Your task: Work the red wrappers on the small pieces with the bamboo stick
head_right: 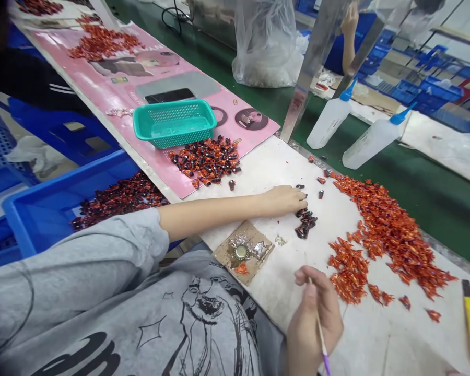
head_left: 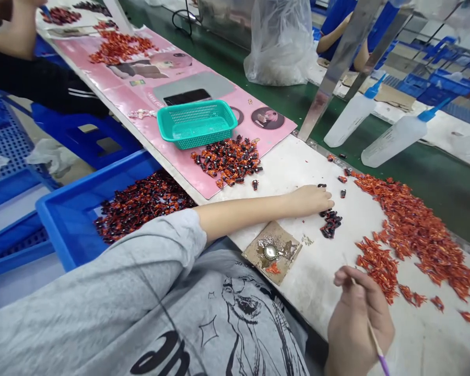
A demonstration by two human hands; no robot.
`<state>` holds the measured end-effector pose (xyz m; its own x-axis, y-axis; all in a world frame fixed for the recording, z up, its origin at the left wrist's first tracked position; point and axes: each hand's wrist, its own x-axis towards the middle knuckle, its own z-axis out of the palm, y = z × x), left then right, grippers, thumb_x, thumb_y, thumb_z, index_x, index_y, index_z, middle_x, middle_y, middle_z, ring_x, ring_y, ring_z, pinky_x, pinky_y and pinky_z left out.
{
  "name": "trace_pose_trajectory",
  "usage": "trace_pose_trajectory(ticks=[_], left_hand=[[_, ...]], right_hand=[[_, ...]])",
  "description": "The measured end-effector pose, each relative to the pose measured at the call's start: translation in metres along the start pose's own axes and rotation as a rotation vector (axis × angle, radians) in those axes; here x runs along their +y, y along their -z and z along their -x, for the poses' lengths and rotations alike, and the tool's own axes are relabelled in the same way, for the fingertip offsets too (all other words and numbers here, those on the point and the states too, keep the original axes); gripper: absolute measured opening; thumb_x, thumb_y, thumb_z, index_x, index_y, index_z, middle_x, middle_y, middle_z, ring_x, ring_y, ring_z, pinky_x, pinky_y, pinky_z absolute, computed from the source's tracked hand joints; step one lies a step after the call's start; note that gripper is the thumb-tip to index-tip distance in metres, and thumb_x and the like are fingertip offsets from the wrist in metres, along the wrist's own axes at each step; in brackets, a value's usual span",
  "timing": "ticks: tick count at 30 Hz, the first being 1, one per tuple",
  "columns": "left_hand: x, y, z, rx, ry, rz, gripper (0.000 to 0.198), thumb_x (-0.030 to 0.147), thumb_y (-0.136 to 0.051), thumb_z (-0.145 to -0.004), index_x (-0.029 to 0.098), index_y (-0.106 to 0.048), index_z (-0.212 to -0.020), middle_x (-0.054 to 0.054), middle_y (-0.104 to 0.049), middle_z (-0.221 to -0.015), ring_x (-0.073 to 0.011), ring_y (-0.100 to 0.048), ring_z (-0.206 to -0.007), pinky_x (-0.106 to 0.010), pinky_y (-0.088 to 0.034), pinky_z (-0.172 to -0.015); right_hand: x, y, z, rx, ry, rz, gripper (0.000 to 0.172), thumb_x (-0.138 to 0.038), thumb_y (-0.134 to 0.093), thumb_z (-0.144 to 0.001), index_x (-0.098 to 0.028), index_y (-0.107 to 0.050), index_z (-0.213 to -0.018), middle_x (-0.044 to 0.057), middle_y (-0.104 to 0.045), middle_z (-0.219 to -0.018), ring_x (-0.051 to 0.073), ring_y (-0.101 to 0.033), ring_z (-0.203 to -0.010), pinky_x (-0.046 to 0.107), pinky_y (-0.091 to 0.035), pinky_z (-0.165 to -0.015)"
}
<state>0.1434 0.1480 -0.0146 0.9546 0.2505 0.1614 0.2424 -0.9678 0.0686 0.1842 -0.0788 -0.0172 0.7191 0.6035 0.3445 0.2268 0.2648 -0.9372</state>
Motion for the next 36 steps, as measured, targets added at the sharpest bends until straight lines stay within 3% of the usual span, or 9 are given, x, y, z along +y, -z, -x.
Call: trace_pose_trajectory(ticks=[2, 6, 8, 11, 13, 17, 23, 29, 36], left_hand=[[-0.002, 0.001, 0.010, 0.026, 0.017, 0.022, 0.023, 0.007, -0.048, -0.096, 0.012, -0.070, -0.099, -0.014, -0.073, -0.099, -0.0231, -0.067, -0.097, -0.033, -0.044, -0.072], [-0.007, 0.008, 0.048, 0.115, 0.071, 0.094, 0.019, 0.011, -0.051, -0.093, 0.012, -0.067, -0.104, -0.012, -0.074, -0.099, -0.0221, -0.067, -0.096, -0.032, -0.048, -0.078], [-0.010, 0.011, 0.074, 0.311, 0.104, 0.229, 0.019, 0.013, -0.053, -0.092, 0.012, -0.065, -0.106, -0.009, -0.074, -0.096, -0.0183, -0.067, -0.088, -0.029, -0.049, -0.077], [-0.009, 0.012, 0.113, 0.707, 0.165, 0.467, 0.013, 0.014, -0.057, -0.088, 0.015, -0.065, -0.098, -0.005, -0.072, -0.085, -0.0129, -0.064, -0.072, -0.025, -0.049, -0.068], [-0.008, 0.012, 0.134, 0.829, 0.215, 0.567, 0.006, 0.016, -0.062, -0.088, 0.016, -0.068, -0.090, -0.003, -0.071, -0.078, -0.0110, -0.063, -0.065, -0.024, -0.049, -0.063], [-0.004, 0.008, 0.162, 0.822, 0.354, 0.787, 0.010, 0.024, -0.073, -0.085, 0.016, -0.076, -0.079, -0.004, -0.073, -0.071, -0.0113, -0.066, -0.064, -0.024, -0.052, -0.064], [0.009, 0.000, 0.178, 0.822, 0.618, 1.375, 0.018, 0.030, -0.087, -0.071, 0.016, -0.081, -0.080, -0.005, -0.073, -0.077, -0.0133, -0.072, -0.070, -0.024, -0.060, -0.065], [0.022, 0.000, 0.175, 0.829, 0.669, 1.654, 0.027, 0.039, -0.091, -0.066, 0.020, -0.083, -0.083, -0.002, -0.071, -0.087, -0.0096, -0.071, -0.067, -0.023, -0.064, -0.067], [0.040, 0.010, 0.175, 0.664, 0.733, 1.852, 0.035, 0.042, -0.091, -0.065, 0.016, -0.082, -0.088, -0.004, -0.075, -0.083, -0.0136, -0.073, -0.074, -0.028, -0.065, -0.073]], right_hand=[[0.003, -0.005, 0.007, -0.126, -0.050, 0.051, 0.014, -0.030, -0.073, -0.089, -0.023, -0.077, -0.100, 0.000, -0.069, -0.079, 0.011, -0.063, -0.071, 0.026, -0.048, -0.068], [0.008, -0.016, 0.012, -0.265, -0.001, 0.137, 0.015, -0.031, -0.065, -0.095, -0.024, -0.078, -0.101, -0.001, -0.062, -0.074, 0.009, -0.059, -0.066, 0.021, -0.046, -0.061], [0.009, -0.022, 0.011, -0.302, 0.016, 0.150, 0.018, -0.033, -0.063, -0.097, -0.023, -0.078, -0.095, 0.000, -0.061, -0.077, 0.009, -0.059, -0.066, 0.021, -0.047, -0.060], [0.011, -0.029, 0.012, -0.328, 0.001, 0.150, 0.023, -0.034, -0.060, -0.098, -0.021, -0.073, -0.085, 0.000, -0.064, -0.079, 0.010, -0.062, -0.068, 0.022, -0.051, -0.062], [0.013, -0.032, 0.014, -0.335, -0.001, 0.163, 0.020, -0.031, -0.060, -0.098, -0.020, -0.071, -0.084, 0.000, -0.067, -0.078, 0.010, -0.065, -0.069, 0.022, -0.054, -0.065], [0.019, -0.037, 0.018, -0.364, 0.032, 0.207, 0.014, -0.029, -0.065, -0.094, -0.021, -0.069, -0.083, -0.001, -0.070, -0.078, 0.011, -0.069, -0.072, 0.021, -0.055, -0.067], [0.019, -0.042, 0.017, -0.438, 0.119, 0.310, 0.012, -0.025, -0.066, -0.092, -0.021, -0.069, -0.080, -0.001, -0.069, -0.072, 0.013, -0.067, -0.066, 0.022, -0.054, -0.062], [0.013, -0.046, 0.017, -0.487, 0.136, 0.380, 0.018, -0.027, -0.064, -0.091, -0.020, -0.069, -0.075, 0.001, -0.069, -0.067, 0.015, -0.065, -0.062, 0.026, -0.053, -0.061], [0.010, -0.049, 0.018, -0.408, 0.051, 0.330, 0.023, -0.032, -0.065, -0.094, -0.019, -0.069, -0.076, -0.001, -0.069, -0.065, 0.013, -0.064, -0.057, 0.023, -0.049, -0.056]])
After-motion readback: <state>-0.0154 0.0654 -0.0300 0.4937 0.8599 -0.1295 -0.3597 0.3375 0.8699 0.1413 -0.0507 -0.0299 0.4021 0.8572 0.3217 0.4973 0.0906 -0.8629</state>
